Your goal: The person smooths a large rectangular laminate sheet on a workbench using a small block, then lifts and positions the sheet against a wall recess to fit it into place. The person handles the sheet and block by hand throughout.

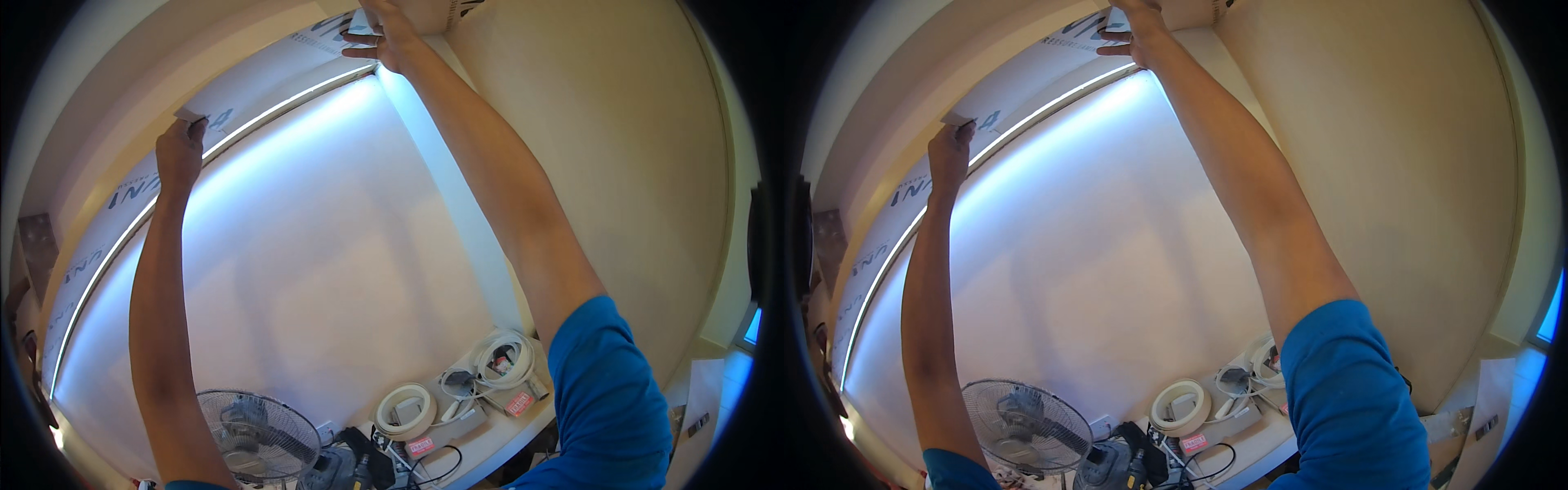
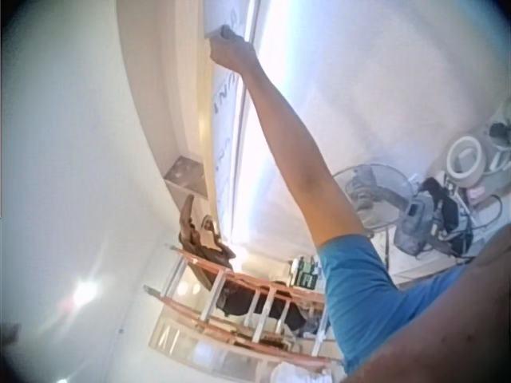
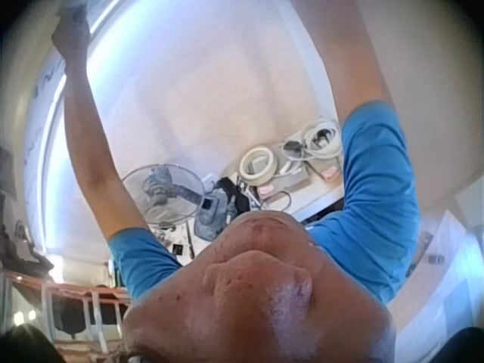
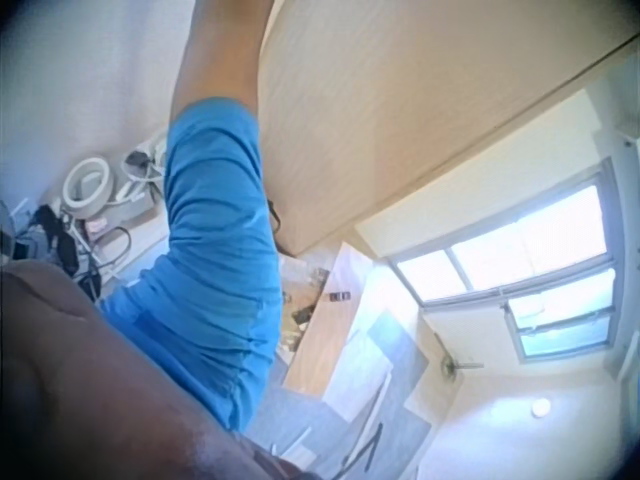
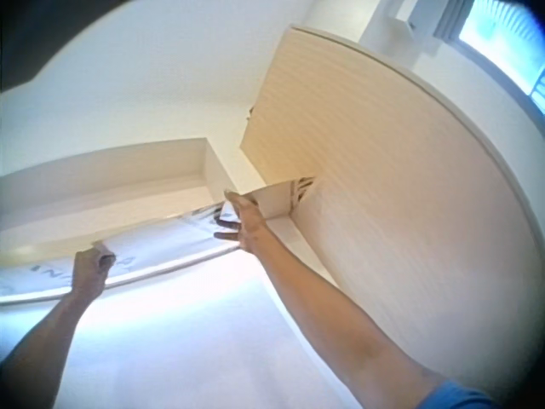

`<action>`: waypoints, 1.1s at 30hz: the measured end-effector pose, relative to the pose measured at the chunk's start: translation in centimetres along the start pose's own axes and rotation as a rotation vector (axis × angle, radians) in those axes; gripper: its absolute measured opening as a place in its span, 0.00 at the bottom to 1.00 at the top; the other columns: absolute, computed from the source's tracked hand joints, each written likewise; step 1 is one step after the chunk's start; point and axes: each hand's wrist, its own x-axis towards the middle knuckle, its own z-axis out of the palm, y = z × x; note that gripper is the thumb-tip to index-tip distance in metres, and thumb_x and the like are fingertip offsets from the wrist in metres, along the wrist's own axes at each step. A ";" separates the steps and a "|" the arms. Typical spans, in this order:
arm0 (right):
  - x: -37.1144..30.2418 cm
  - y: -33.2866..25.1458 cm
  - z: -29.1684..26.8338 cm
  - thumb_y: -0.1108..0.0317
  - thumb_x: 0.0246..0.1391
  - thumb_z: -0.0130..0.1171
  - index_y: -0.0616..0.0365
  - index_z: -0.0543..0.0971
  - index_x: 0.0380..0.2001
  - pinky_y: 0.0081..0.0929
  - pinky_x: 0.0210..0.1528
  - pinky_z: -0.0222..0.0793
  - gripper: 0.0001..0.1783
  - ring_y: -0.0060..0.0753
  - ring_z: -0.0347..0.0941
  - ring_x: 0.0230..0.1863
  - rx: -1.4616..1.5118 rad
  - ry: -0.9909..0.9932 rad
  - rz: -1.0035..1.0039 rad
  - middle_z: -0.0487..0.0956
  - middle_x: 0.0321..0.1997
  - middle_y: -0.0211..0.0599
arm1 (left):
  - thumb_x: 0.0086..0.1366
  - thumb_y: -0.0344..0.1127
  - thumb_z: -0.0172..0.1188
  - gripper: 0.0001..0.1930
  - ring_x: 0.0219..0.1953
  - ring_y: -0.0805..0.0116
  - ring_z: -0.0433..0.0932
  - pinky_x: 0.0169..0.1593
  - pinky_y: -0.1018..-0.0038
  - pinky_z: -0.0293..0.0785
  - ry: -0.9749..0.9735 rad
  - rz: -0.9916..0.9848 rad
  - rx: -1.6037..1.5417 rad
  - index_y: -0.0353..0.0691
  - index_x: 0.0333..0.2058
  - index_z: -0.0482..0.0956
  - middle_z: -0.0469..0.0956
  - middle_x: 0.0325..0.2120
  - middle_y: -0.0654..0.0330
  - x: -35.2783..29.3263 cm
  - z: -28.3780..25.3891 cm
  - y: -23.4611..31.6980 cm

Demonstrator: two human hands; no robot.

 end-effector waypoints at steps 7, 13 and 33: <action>-0.5 0.0 -1.4 0.34 0.54 0.68 0.47 0.51 0.77 0.71 0.57 0.76 0.59 0.65 0.58 0.70 -0.014 0.026 -0.052 0.44 0.84 0.44 | 0.69 0.37 0.66 0.10 0.34 0.43 0.84 0.42 0.56 0.78 0.014 0.041 0.035 0.35 0.41 0.86 0.85 0.31 0.44 -0.3 0.4 0.8; 0.0 -1.7 -1.7 0.40 0.65 0.61 0.51 0.55 0.78 0.72 0.62 0.72 0.48 0.76 0.59 0.71 0.113 0.077 -0.076 0.39 0.85 0.48 | 0.67 0.38 0.67 0.11 0.35 0.42 0.84 0.42 0.54 0.78 -0.004 0.001 0.111 0.37 0.42 0.86 0.85 0.30 0.46 1.8 -0.1 0.9; 2.1 0.4 -4.5 0.38 0.57 0.66 0.61 0.52 0.77 0.75 0.61 0.72 0.58 0.74 0.62 0.66 0.204 -0.021 -0.111 0.49 0.77 0.61 | 0.67 0.41 0.68 0.14 0.35 0.46 0.85 0.41 0.55 0.80 -0.374 0.132 0.423 0.34 0.40 0.87 0.87 0.33 0.45 7.0 -5.0 2.4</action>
